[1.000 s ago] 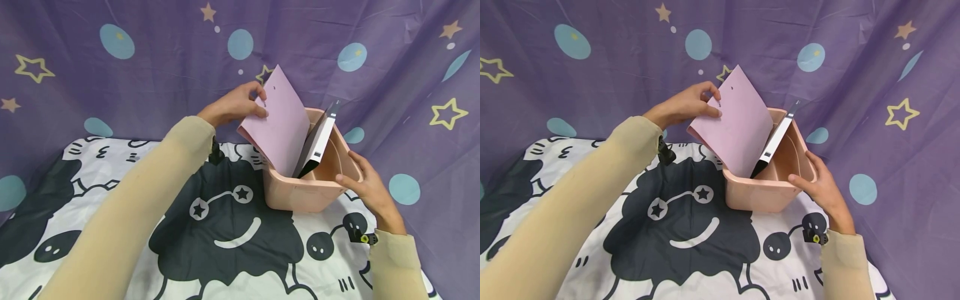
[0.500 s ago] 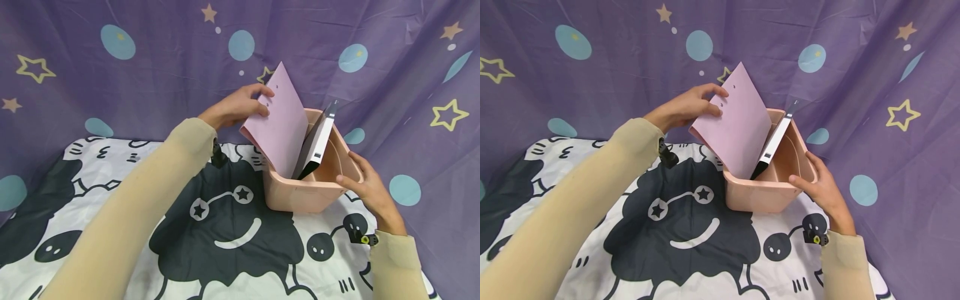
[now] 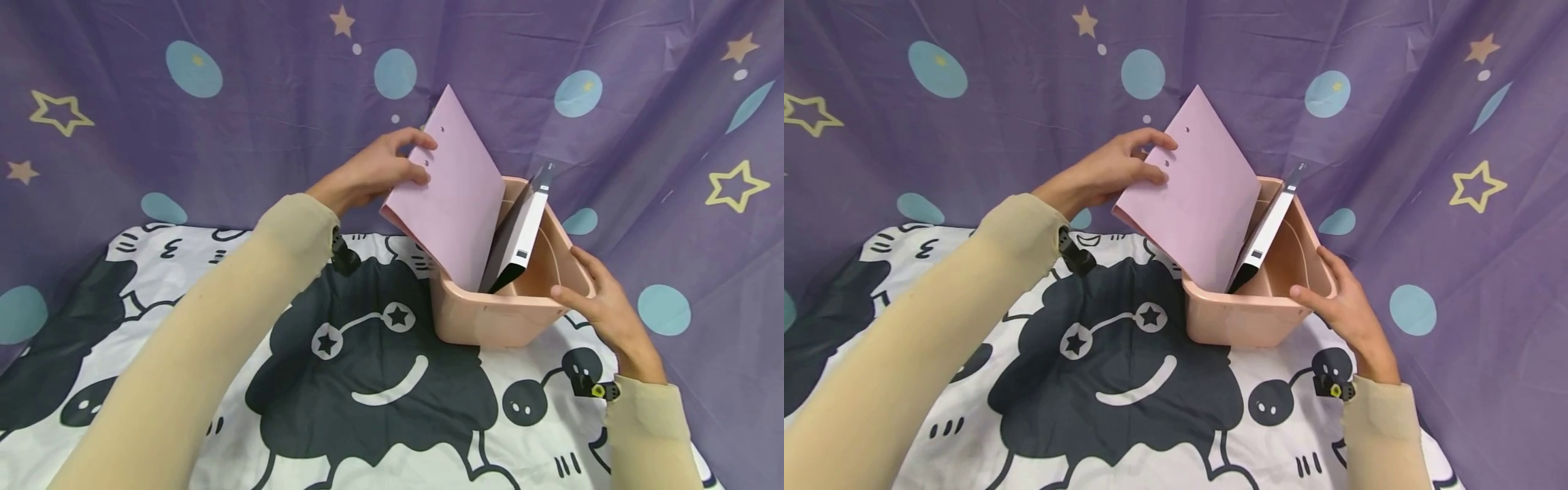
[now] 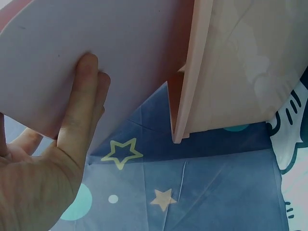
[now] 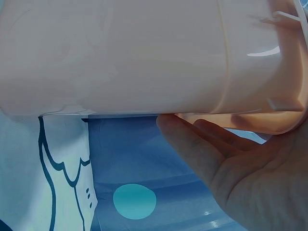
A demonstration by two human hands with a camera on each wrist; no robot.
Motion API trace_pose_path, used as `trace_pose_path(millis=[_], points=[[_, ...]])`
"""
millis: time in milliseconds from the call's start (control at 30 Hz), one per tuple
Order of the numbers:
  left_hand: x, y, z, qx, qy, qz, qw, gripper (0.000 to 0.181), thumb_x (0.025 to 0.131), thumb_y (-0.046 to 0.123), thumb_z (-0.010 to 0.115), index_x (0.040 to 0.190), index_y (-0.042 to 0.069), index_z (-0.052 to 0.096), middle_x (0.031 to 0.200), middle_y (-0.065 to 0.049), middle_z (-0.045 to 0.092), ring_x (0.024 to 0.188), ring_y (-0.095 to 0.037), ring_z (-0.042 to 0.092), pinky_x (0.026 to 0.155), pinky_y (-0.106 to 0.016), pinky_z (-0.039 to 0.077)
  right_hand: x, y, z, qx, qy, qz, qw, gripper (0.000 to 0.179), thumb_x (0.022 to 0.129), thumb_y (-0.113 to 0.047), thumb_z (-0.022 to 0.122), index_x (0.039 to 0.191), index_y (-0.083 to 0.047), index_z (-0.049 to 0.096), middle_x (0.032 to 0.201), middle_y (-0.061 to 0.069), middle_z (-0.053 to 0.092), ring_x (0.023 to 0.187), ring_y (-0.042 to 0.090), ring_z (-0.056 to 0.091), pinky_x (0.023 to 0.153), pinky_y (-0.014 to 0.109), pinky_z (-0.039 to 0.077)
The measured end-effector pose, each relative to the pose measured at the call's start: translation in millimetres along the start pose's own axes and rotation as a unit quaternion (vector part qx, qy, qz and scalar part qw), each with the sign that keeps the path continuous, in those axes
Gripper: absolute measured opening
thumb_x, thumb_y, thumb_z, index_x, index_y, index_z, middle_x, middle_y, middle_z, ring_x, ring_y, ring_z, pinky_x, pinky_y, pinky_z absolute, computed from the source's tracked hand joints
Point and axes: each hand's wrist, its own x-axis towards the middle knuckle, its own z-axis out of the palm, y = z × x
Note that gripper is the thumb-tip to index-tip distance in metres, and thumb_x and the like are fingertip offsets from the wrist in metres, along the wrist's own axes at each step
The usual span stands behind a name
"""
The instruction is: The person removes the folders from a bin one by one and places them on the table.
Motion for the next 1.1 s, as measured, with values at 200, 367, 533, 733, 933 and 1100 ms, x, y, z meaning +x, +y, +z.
trace_pose_path(millis=[200, 367, 533, 733, 933, 1100], points=[[-6.2, -0.2, -4.2, -0.011, 0.003, 0.004, 0.9999, 0.051, 0.084, -0.007, 0.06, 0.129, 0.013, 0.049, 0.105, -0.018, 0.059, 0.079, -0.028, 0.066, 0.067, -0.039, 0.057, 1.3, 0.1, 2.4, 0.01, -0.004, 0.0, 0.9999, 0.081, 0.088, -0.021, 0.068, 0.153, -0.018, 0.02, 0.141, 0.022, 0.034, 0.11, 0.023, 0.046, 0.079, 0.013, 0.041], [-11.7, 1.5, -10.8, -0.012, -0.005, 0.006, 0.9999, 0.054, 0.083, -0.008, 0.063, 0.13, 0.014, 0.048, 0.107, -0.019, 0.059, 0.084, -0.031, 0.067, 0.069, -0.043, 0.056, 2.3, 0.0, 1.9, 0.011, -0.005, -0.003, 0.9999, 0.082, 0.088, -0.021, 0.068, 0.153, -0.017, 0.02, 0.14, 0.023, 0.034, 0.109, 0.024, 0.046, 0.078, 0.013, 0.042], [-15.9, -0.2, -16.1, -0.006, 0.0, 0.009, 0.9999, 0.058, 0.081, -0.006, 0.067, 0.131, 0.017, 0.047, 0.109, -0.02, 0.058, 0.087, -0.034, 0.066, 0.07, -0.045, 0.056, 2.2, 1.2, 0.7, 0.012, -0.005, -0.005, 0.9999, 0.082, 0.088, -0.02, 0.068, 0.153, -0.016, 0.02, 0.14, 0.024, 0.034, 0.108, 0.024, 0.046, 0.078, 0.013, 0.042], [-21.6, -7.7, -17.9, -0.022, 0.027, 0.03, 0.9989, 0.057, 0.08, -0.007, 0.067, 0.13, 0.015, 0.049, 0.108, -0.019, 0.059, 0.084, -0.034, 0.067, 0.069, -0.045, 0.056, 2.2, 4.2, 0.2, 0.013, -0.004, -0.007, 0.9999, 0.081, 0.088, -0.019, 0.068, 0.153, -0.015, 0.02, 0.14, 0.023, 0.034, 0.108, 0.023, 0.047, 0.078, 0.013, 0.042], [-28.1, -14.5, -20.6, -0.041, 0.057, 0.048, 0.9964, 0.057, 0.079, -0.008, 0.066, 0.129, 0.015, 0.051, 0.106, -0.02, 0.06, 0.08, -0.033, 0.067, 0.067, -0.043, 0.057, 2.4, 5.8, 0.5, 0.016, -0.002, -0.007, 0.9999, 0.081, 0.088, -0.019, 0.068, 0.153, -0.015, 0.02, 0.139, 0.022, 0.035, 0.107, 0.022, 0.047, 0.078, 0.013, 0.043], [-34.0, -19.3, -23.1, -0.034, 0.076, 0.06, 0.9947, 0.056, 0.078, -0.008, 0.068, 0.127, 0.014, 0.051, 0.103, -0.021, 0.06, 0.079, -0.032, 0.067, 0.065, -0.041, 0.057, 2.7, 5.8, 0.7, 0.016, -0.001, -0.008, 0.9998, 0.081, 0.088, -0.019, 0.068, 0.153, -0.014, 0.02, 0.139, 0.022, 0.035, 0.107, 0.022, 0.047, 0.078, 0.013, 0.043]])
